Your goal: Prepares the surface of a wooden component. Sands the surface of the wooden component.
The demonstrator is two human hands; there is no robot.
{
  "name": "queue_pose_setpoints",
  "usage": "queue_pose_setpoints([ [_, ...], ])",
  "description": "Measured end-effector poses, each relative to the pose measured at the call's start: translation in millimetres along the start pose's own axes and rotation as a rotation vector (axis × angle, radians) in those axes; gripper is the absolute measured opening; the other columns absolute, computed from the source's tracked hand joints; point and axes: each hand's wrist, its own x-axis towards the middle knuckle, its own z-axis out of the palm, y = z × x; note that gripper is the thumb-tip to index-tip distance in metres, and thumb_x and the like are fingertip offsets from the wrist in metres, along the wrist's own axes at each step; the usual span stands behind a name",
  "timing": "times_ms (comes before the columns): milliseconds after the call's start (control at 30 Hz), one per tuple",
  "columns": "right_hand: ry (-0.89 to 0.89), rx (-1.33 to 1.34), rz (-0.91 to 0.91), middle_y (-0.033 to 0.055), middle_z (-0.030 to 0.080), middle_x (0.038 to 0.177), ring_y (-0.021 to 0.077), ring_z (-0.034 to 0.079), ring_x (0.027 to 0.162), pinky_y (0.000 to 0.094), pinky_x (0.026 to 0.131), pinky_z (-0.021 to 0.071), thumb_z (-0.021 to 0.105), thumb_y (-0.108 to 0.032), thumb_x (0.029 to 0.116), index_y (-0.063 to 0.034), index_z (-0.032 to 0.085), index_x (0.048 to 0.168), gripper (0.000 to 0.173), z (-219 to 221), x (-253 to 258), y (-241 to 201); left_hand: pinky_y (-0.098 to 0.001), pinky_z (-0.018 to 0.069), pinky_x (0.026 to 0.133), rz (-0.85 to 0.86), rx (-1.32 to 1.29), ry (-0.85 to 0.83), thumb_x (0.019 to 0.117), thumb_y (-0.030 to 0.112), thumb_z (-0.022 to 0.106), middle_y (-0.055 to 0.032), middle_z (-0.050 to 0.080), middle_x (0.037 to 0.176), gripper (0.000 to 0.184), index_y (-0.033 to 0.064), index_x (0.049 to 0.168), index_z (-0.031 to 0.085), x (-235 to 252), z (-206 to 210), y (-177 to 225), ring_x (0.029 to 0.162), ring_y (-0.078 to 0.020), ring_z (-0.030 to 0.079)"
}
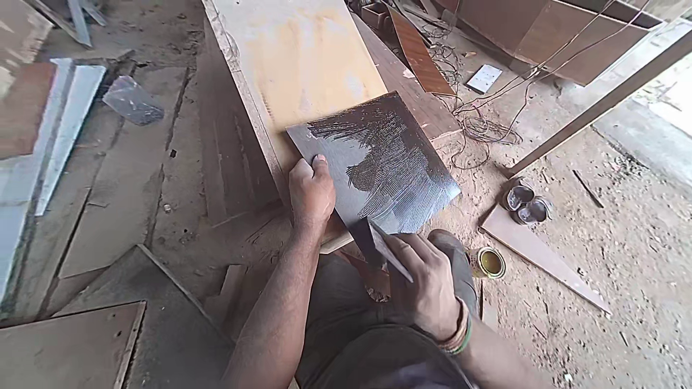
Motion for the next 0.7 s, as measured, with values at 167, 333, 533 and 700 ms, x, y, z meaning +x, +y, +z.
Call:
queue_pose_setpoints([
  [167, 0.180, 0.097, -0.110, 0.0139, 0.076, 0.108, 0.0203, 0.071, 0.097, 0.0332, 0.083, 0.0576, 0.056, -0.021, 0.0992, -0.0043, 0.076, 0.113, 0.030, -23, 6, 36, -0.0473, 0.0474, 0.070, -0.005, 0.061, -0.013, 0.1080, 0.034, 0.048, -0.0086, 0.057, 0.074, 0.039, 0.0058, 0.084, 0.058, -4, -2, 3, 0.074, -0.0231, 0.060],
  [333, 0.155, -0.031, -0.188, 0.0039, 0.071, 0.129, 0.0225, 0.062, 0.102, 0.0431, 0.091, 0.0417, 0.046, -0.029, 0.1053, -0.0204, 0.070, 0.126, 0.033, 22, -58, 58, -0.0474, 0.0470, 0.066, -0.045, 0.008, -0.045, 0.1082, 0.036, 0.047, -0.0091, 0.056, 0.074, 0.039, 0.0071, 0.084, 0.056, 0, -4, 0, 0.072, -0.0237, 0.059],
  [533, 0.073, -0.048, -0.169, 0.0007, 0.069, 0.128, 0.0179, 0.058, 0.098, 0.0381, 0.092, 0.0379, 0.044, -0.031, 0.1054, -0.0208, 0.068, 0.127, 0.034, 8, -106, 25, -0.0485, 0.0463, 0.064, -0.034, 0.036, -0.052, 0.1089, 0.037, 0.045, -0.0113, 0.056, 0.074, 0.040, 0.0059, 0.085, 0.055, -3, -5, 2, 0.070, -0.0259, 0.058],
  [700, 0.016, 0.029, 0.051, 0.0018, 0.075, 0.102, 0.0159, 0.066, 0.097, 0.0379, 0.089, 0.0517, 0.053, -0.026, 0.1021, -0.0148, 0.076, 0.112, 0.027, -58, -47, 32, -0.0496, 0.0461, 0.062, 0.007, 0.092, -0.040, 0.1093, 0.038, 0.043, -0.0121, 0.054, 0.073, 0.042, 0.0052, 0.085, 0.054, -9, -5, 3, 0.069, -0.0276, 0.058],
])
